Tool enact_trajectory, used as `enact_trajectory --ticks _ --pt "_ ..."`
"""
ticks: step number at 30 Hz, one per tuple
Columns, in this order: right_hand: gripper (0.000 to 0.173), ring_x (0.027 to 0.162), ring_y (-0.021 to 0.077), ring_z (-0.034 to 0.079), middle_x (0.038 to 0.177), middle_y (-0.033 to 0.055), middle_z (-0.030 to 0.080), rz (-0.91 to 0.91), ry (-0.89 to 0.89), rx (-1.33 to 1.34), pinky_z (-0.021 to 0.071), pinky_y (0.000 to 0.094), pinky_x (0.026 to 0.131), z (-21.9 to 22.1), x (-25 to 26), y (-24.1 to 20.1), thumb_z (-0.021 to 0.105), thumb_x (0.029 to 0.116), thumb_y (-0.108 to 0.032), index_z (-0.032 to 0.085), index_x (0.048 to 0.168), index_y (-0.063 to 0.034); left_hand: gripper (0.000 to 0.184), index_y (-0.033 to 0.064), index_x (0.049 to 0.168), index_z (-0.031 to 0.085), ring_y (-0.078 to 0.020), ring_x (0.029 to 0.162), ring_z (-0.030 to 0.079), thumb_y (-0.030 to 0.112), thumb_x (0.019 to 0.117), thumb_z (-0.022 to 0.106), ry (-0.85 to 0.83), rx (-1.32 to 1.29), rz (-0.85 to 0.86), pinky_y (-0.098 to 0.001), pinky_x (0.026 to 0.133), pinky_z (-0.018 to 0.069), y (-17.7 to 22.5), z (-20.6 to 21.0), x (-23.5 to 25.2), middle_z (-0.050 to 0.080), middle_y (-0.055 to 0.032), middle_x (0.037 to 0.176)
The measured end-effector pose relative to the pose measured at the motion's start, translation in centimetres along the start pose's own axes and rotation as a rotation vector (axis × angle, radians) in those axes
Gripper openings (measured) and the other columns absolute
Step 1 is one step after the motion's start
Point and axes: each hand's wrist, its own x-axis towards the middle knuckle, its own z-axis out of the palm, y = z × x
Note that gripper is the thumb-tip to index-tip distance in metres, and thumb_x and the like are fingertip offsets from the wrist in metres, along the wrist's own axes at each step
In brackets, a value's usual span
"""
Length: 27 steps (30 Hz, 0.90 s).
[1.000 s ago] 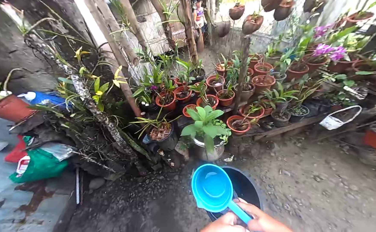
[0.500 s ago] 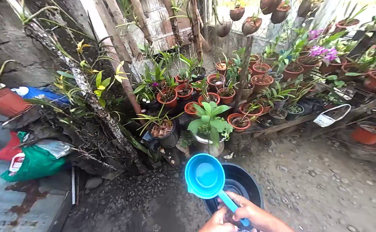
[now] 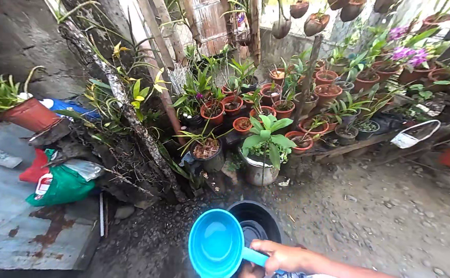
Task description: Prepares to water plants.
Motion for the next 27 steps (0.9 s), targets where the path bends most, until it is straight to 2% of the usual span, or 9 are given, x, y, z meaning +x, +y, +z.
enact_trajectory --ticks 5,8,11,14,17,19,22,24,27 --pt "0.033 0.110 0.0277 0.056 0.116 0.0213 0.060 -0.028 -0.089 -0.140 0.0448 0.0423 0.095 -0.2 1.2 -0.1 0.067 0.0774 -0.002 0.067 0.109 0.0075 0.023 -0.0110 0.112 0.063 0.0007 0.094 0.061 -0.001 0.0914 0.064 0.078 0.017 0.017 -0.0199 0.090 0.0496 3.7 -0.5 -2.4 0.068 -0.0048 0.099" --pt "0.032 0.106 0.0265 0.056 0.112 0.0198 0.061 -0.045 -0.096 -0.147 0.0453 0.0412 0.092 -1.2 2.1 0.6 0.069 0.0751 -0.004 0.068 0.106 0.0068 0.017 -0.0046 0.103 0.064 0.0035 0.088 0.064 -0.007 0.0868 0.065 0.117 -0.117 0.098 -0.0188 0.086 0.0528 1.7 -0.3 -0.9 0.069 0.0019 0.090" --pt "0.032 0.107 0.0260 0.057 0.114 0.0202 0.062 -0.012 -0.101 -0.158 0.0464 0.0410 0.094 -2.7 3.3 -0.7 0.069 0.0765 -0.001 0.067 0.107 0.0077 0.013 -0.0004 0.101 0.071 0.0009 0.085 0.066 -0.003 0.0902 0.064 0.074 -0.154 0.159 -0.0234 0.085 0.0555 0.0 -1.2 1.3 0.073 0.0025 0.088" --pt "0.033 0.106 0.0233 0.058 0.115 0.0184 0.061 0.016 -0.112 -0.123 0.0481 0.0397 0.093 -4.6 5.0 -1.9 0.070 0.0776 -0.004 0.066 0.109 0.0070 0.016 0.0014 0.109 0.072 -0.0020 0.094 0.069 0.000 0.0961 0.062 -0.011 -0.255 0.300 -0.0266 0.091 0.0572 -0.8 -2.7 3.4 0.075 0.0022 0.098" --pt "0.035 0.104 0.0205 0.058 0.114 0.0157 0.061 0.042 -0.133 -0.101 0.0494 0.0377 0.091 -7.4 7.5 -2.9 0.071 0.0776 -0.007 0.065 0.110 0.0048 0.023 -0.0005 0.120 0.067 -0.0045 0.102 0.069 0.005 0.0983 0.060 -0.038 -0.303 0.313 -0.0290 0.097 0.0563 0.7 -4.3 4.9 0.075 -0.0006 0.109" --pt "0.037 0.105 0.0218 0.059 0.115 0.0174 0.061 0.058 -0.153 -0.136 0.0500 0.0388 0.091 -9.1 9.2 -3.7 0.070 0.0777 -0.006 0.065 0.112 0.0059 0.035 0.0009 0.124 0.065 -0.0049 0.107 0.067 0.028 0.1028 0.058 -0.021 -0.327 0.359 -0.0299 0.100 0.0539 0.9 -5.2 6.2 0.073 -0.0001 0.114" --pt "0.038 0.109 0.0295 0.057 0.119 0.0229 0.058 0.111 -0.221 -0.262 0.0481 0.0448 0.096 -11.5 11.9 -5.4 0.071 0.0799 -0.002 0.064 0.116 0.0080 0.090 0.0005 0.133 0.059 -0.0133 0.114 0.067 0.079 0.0949 0.036 0.072 -0.514 0.378 -0.0367 0.106 0.0519 0.4 -5.6 9.7 0.073 -0.0064 0.120" --pt "0.038 0.107 0.0330 0.056 0.116 0.0250 0.058 0.102 -0.264 -0.352 0.0466 0.0475 0.093 -13.2 13.6 -5.5 0.072 0.0802 -0.003 0.065 0.116 0.0081 0.103 0.0014 0.135 0.058 -0.0173 0.111 0.070 0.088 0.0891 0.027 0.155 -0.657 0.324 -0.0392 0.102 0.0549 2.0 -5.7 12.1 0.074 -0.0089 0.117" --pt "0.038 0.107 0.0339 0.056 0.115 0.0252 0.058 0.089 -0.308 -0.390 0.0473 0.0477 0.092 -15.8 16.0 -5.6 0.073 0.0810 -0.005 0.065 0.117 0.0075 0.099 0.0005 0.134 0.056 -0.0188 0.107 0.072 0.082 0.0944 0.015 0.211 -0.718 0.236 -0.0397 0.099 0.0566 4.3 -6.4 14.5 0.075 -0.0091 0.114"
